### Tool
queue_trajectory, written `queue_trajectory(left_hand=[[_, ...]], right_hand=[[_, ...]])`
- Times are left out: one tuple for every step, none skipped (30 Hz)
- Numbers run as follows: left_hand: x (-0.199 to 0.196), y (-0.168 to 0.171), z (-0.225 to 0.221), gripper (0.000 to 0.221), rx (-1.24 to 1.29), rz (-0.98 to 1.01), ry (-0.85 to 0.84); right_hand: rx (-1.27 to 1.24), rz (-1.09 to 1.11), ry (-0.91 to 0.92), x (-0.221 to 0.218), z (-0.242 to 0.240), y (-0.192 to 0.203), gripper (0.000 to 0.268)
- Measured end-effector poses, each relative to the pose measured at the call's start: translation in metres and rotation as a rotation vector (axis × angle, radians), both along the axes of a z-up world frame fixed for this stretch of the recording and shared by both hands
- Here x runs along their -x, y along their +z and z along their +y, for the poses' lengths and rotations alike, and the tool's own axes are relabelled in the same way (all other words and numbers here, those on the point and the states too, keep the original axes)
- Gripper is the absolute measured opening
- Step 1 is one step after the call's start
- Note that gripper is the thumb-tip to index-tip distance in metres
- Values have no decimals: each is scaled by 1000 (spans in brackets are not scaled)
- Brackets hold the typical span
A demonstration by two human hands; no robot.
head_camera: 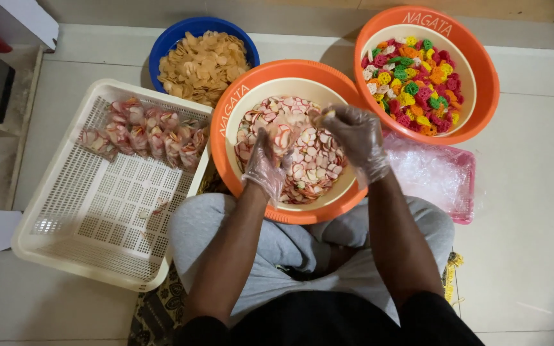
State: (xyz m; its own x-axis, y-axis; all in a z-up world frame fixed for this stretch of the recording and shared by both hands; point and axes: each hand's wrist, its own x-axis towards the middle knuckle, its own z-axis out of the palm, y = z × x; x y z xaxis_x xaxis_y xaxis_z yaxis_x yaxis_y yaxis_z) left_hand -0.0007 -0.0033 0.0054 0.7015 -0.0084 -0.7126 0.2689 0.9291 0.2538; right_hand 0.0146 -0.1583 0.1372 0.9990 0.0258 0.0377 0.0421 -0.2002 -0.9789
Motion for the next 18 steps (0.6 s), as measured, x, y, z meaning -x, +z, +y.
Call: queue_trajectory(left_hand=[[0, -2, 0, 37, 0, 1, -1], [-1, -3, 0, 34, -10, -35, -31], [-1, -5, 0, 32, -20, -71, -61], [1, -2, 1, 32, -21, -72, -62], [2, 0, 2, 34, -28, -116, -116], [5, 3, 3, 37, -35, -160, -170], [3, -5, 4, 37, -35, -161, -170], [0, -12, 5, 36, -4, -174, -184], [-2, -19, 6, 37, 27, -186, -199], [-4, -30, 5, 37, 26, -187, -199], [-5, -42, 5, 37, -14, -176, -240], [-7, -53, 6, 39, -55, -166, -278], [-6, -49, 5, 39, -56, -167, -276], [-5, -45, 3, 42, -22, -155, -268], [-5, -41, 2, 45, 11, -143, -259], [-6, -41, 2, 45, 11, -142, -259], [-6, -41, 2, 44, -2, -153, -245], [-7, -41, 1, 43, -15, -164, -231]], right_hand=[[0, 1, -1, 3, 4, 13, 15], [-5, -8, 22, 7, 9, 27, 18], [-11, -17, 45, 10, 13, 40, 21], [-11, -18, 45, 13, 13, 48, 21], [90, 61, 111, 16, 13, 57, 22], [191, 141, 177, 19, 13, 65, 25], [191, 140, 177, 18, 14, 63, 25], [306, 136, 208, 16, 16, 60, 27], [422, 131, 238, 15, 17, 58, 31], [421, 131, 238, 13, 20, 56, 31], [455, 111, 276, 12, 23, 53, 30], [488, 90, 315, 11, 27, 51, 30], [487, 88, 317, 9, 27, 50, 30], [510, 66, 366, 6, 27, 49, 28], [533, 44, 415, 4, 26, 48, 26], [533, 45, 415, 3, 25, 45, 26], [547, 30, 411, 2, 23, 42, 26], [561, 14, 407, 1, 20, 40, 27]])
